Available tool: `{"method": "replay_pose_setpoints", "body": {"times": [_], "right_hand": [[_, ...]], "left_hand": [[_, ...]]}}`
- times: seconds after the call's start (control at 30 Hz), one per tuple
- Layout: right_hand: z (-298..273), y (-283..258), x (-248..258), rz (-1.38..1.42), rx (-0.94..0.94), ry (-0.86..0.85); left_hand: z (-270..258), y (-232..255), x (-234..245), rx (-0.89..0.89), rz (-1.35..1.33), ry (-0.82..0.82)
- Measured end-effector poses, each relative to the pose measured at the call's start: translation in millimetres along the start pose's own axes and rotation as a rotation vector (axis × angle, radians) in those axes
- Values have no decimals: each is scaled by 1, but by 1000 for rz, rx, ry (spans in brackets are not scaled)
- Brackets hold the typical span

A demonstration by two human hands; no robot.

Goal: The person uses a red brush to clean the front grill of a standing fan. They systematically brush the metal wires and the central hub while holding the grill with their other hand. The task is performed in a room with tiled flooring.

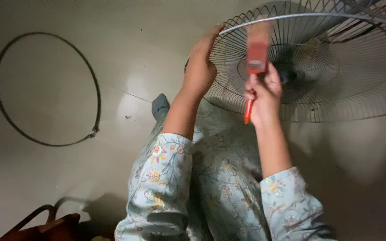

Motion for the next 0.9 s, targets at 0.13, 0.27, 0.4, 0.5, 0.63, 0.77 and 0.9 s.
{"method": "replay_pose_setpoints", "body": {"times": [0.13, 0.27, 0.4, 0.5, 0.63, 0.77, 0.9], "right_hand": [[-1, 33, 76, -53, -33, 351], [-5, 74, 134, 217, -96, 696], [1, 52, 130, 122, -4, 568], [7, 7, 86, 307, -95, 455], [-14, -52, 6, 227, 54, 81], [-24, -69, -14, 67, 131, -49], [-8, -31, 34, 246, 10, 162]], "left_hand": [[0, 1, 2, -13, 15, -1], [-3, 4, 1, 27, 1, -11], [-2, 5, 1, 33, 37, 2], [-3, 3, -2, 29, 28, 7], [-1, 6, 1, 6, 1, 25], [-4, 10, 0, 25, 15, 19], [-2, 12, -1, 26, 16, 47]]}}
Point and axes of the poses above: each hand's wrist, its own z-axis towards the middle knuckle, its own x-axis out of the back of the hand, y = z × x, the point moved 1 cm from there along z, towards the middle knuckle, and after that the axes turned 1 degree about -y, right-handed, at the moved point
